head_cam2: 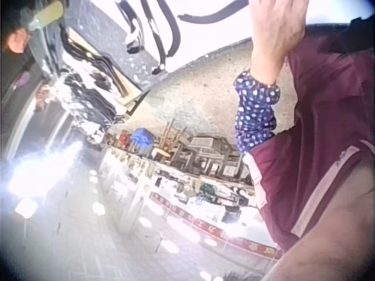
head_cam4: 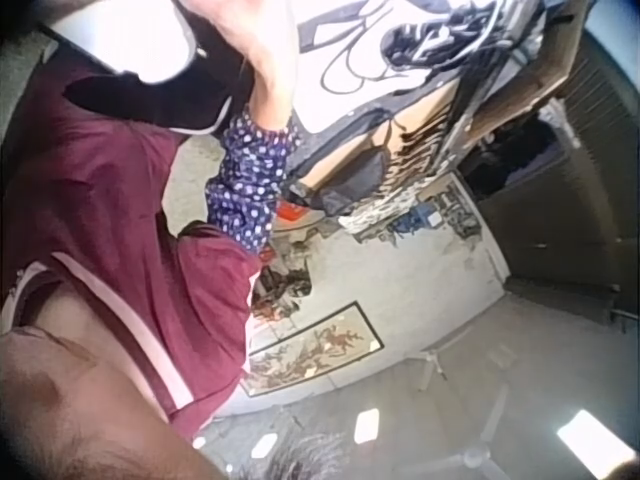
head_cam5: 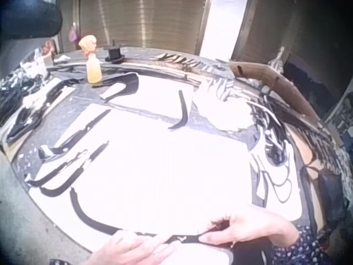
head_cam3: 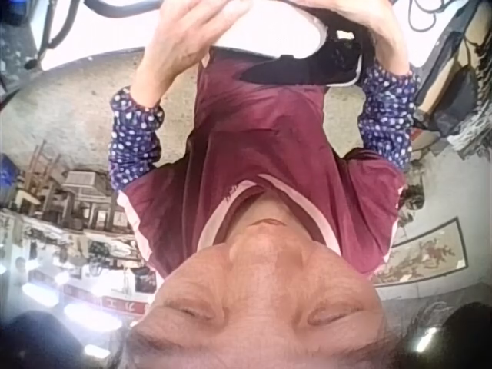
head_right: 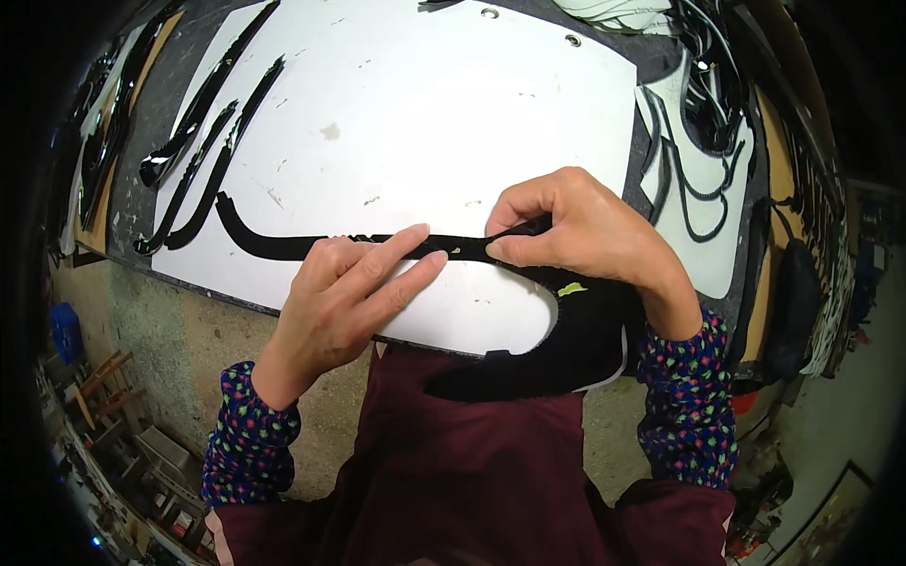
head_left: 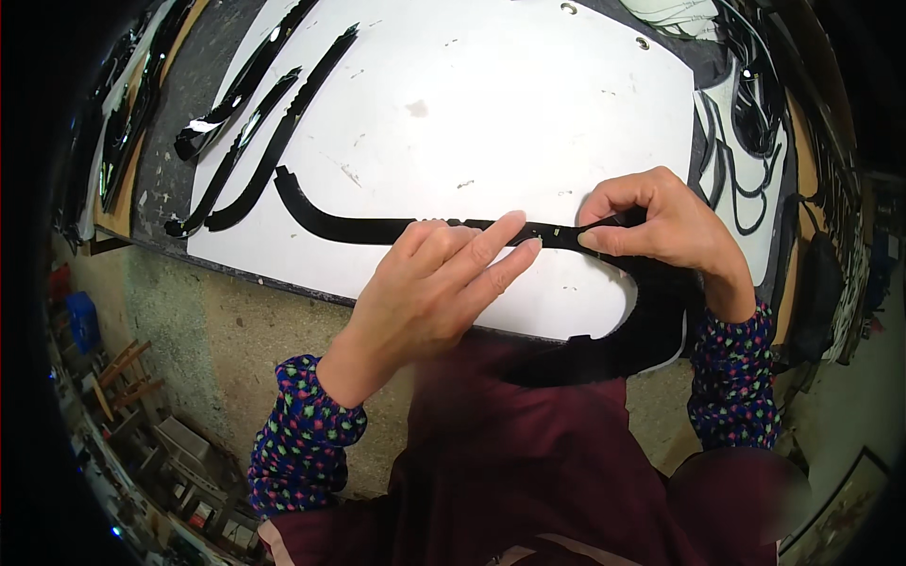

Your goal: Assemble shoe upper components by manually aligning and applying decorative strips onto base materials at a workbench.

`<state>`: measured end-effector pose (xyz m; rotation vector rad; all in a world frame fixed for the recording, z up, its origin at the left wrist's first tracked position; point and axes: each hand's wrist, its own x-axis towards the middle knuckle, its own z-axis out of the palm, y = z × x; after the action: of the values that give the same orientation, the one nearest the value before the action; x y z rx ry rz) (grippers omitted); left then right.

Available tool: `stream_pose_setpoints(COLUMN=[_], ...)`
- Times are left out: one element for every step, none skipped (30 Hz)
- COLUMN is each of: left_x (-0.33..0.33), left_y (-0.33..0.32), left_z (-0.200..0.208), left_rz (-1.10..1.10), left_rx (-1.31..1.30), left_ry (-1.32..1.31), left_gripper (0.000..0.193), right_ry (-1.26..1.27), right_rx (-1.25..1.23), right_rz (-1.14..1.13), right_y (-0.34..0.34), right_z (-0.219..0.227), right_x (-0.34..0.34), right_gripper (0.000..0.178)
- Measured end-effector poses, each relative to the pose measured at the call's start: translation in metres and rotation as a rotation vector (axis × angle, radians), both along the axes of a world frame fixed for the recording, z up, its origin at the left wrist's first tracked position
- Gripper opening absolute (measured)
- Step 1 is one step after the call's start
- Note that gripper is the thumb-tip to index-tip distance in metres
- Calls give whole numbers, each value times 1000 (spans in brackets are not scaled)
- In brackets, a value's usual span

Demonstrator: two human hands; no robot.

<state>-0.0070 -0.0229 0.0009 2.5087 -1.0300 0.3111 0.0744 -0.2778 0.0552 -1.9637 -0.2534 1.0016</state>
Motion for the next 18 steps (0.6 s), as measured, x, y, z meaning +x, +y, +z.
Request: stream_pose_setpoints(left_x=[0, 0, 0, 0, 0, 0, -1, 0, 0, -1, -2, -2, -3, -3, -3, -2, -2, -2], left_y=[-1, -1, -1, -2, -2, -3, -2, -1, 0, 1, 2, 3, 4, 4, 5, 5, 6, 6], left_z=[0, -1, -2, -2, -1, 0, 1, 2, 2, 2, 2, 2, 2, 0, -1, -1, -2, -2], left_rz=[-1, -3, -3, -3, -2, 4, 9, 8, 4, 7, 5, 2, 4, -10, -25, -22, -27, -30], left_rx=[1, 0, 0, 0, 8, 17, 19, 18, 15, 14, -15, -43, -43, -51, -59, -61, -77, -93], left_ry=[0, -10, -20, -20, -23, -26, -26, -24, -21, -20, 11, 39, 40, 36, 33, 33, 33, 32], left_gripper=[38, 38, 38, 38, 38, 37, 37, 37, 36, 36, 35, 35, 35, 34, 34, 34, 33, 33], right_ry=[-39, -79, -79, -110, -142, -142, -278, -415, -414, -595, -775, -957, -954, -954, -999, -1041, -1049, -1047], right_rx=[-10, -20, -20, -67, -115, -114, -163, -211, -212, -210, -205, -199, -145, -144, -76, -8, -8, -7], right_rz=[18, 36, 36, 41, 47, 51, 100, 149, 152, 208, 263, 316, 270, 274, 205, 136, 149, 153], right_y=[0, 0, 2, 5, 6, 6, 7, 7, 7, 7, 7, 8, 10, 14, 17, 21, 24, 25], right_z=[0, 1, 3, 7, 10, 12, 13, 14, 14, 13, 11, 10, 5, -3, -12, -17, -18, -21], right_x=[0, -1, -1, -2, -4, -6, -8, -10, -13, -15, -17, -19, -24, -28, -30, -33, -35, -37], right_gripper=[13, 13, 13, 13, 13, 13, 13, 13, 13, 16, 19, 24, 29, 29, 28, 28, 28, 28])
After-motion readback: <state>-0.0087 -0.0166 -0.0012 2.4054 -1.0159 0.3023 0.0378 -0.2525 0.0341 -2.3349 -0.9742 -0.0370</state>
